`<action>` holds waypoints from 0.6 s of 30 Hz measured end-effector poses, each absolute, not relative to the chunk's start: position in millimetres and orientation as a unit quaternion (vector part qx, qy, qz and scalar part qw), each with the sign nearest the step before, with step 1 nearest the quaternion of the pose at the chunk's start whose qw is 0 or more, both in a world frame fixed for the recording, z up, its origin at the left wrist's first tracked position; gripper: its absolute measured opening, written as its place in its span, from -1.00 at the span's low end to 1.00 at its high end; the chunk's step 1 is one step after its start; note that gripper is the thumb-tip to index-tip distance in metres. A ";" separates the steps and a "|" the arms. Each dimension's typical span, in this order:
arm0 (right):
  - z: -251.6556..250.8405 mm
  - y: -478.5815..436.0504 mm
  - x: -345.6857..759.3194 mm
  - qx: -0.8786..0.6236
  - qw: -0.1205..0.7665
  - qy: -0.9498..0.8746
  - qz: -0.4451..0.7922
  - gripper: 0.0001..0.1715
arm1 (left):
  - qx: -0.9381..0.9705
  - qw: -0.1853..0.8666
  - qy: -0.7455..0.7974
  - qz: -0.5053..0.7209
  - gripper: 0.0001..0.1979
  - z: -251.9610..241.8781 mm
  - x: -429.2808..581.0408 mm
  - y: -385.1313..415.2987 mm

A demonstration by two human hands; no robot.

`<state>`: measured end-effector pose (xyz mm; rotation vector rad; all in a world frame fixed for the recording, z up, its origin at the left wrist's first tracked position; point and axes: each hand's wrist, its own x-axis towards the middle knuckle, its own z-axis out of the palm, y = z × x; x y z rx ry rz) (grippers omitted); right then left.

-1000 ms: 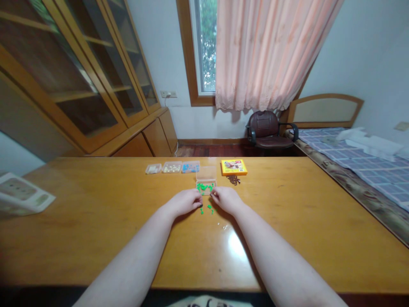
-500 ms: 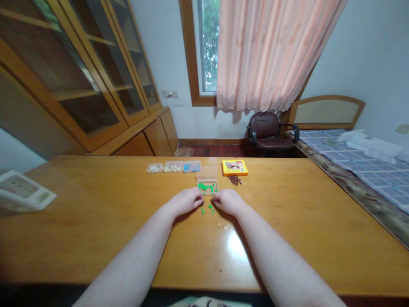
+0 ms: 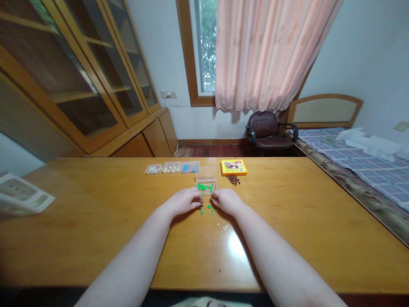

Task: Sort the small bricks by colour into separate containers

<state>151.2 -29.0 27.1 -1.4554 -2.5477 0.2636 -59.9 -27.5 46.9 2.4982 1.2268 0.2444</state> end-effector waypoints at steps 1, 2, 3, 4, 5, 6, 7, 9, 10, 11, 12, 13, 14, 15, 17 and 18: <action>25.1 -27.8 151.9 -0.495 0.120 -0.856 0.093 -0.78 | 0.884 0.187 0.423 0.071 -0.88 46.6 -60.2 -27.8; 22.9 -26.5 152.1 -0.499 0.149 -0.848 0.097 -0.78 | 0.885 0.199 0.417 0.059 -0.87 46.0 -60.2 -27.7; 20.4 -25.0 151.7 -0.506 0.183 -0.837 0.102 -0.78 | 0.884 0.209 0.415 0.049 -0.87 45.2 -60.1 -27.3; 17.8 -23.2 150.9 -0.515 0.219 -0.821 0.109 -0.77 | 0.883 0.215 0.415 0.040 -0.87 44.2 -59.8 -26.7; 15.2 -21.4 149.7 -0.528 0.255 -0.802 0.116 -0.76 | 0.882 0.217 0.417 0.035 -0.87 43.1 -59.4 -26.1; 12.7 -19.5 148.5 -0.544 0.283 -0.780 0.124 -0.75 | 0.881 0.216 0.420 0.031 -0.88 42.1 -59.0 -25.6; 10.6 -17.7 147.5 -0.554 0.302 -0.765 0.132 -0.73 | 0.880 0.213 0.424 0.028 -0.88 41.0 -58.6 -25.1; 7.9 -15.2 147.1 -0.561 0.312 -0.752 0.150 -0.70 | 0.877 0.206 0.432 0.026 -0.89 39.0 -57.8 -24.8; 7.6 -14.7 148.0 -0.560 0.310 -0.752 0.159 -0.69 | 0.876 0.205 0.437 0.026 -0.89 38.1 -57.5 -24.8; 8.0 -14.7 149.6 -0.558 0.306 -0.754 0.166 -0.67 | 0.873 0.205 0.441 0.025 -0.88 37.4 -57.2 -24.9; 9.0 -15.1 151.8 -0.554 0.300 -0.757 0.173 -0.67 | 0.871 0.207 0.444 0.024 -0.88 36.9 -56.9 -25.1; 10.6 -15.8 154.3 -0.547 0.293 -0.764 0.178 -0.69 | 0.869 0.209 0.447 0.022 -0.87 36.6 -56.6 -25.3; 12.4 -16.7 156.9 -0.536 0.282 -0.774 0.182 -0.70 | 0.868 0.211 0.450 0.021 -0.87 36.4 -56.4 -25.4; 14.3 -17.8 159.2 -0.522 0.269 -0.788 0.187 -0.71 | 0.867 0.211 0.452 0.019 -0.87 36.5 -56.2 -25.5; 17.6 -19.9 162.1 -0.492 0.237 -0.813 0.201 -0.71 | 0.866 0.211 0.453 0.017 -0.87 37.2 -56.2 -25.5; 18.8 -21.1 162.5 -0.479 0.222 -0.823 0.209 -0.72 | 0.867 0.210 0.452 0.017 -0.87 37.7 -56.4 -25.5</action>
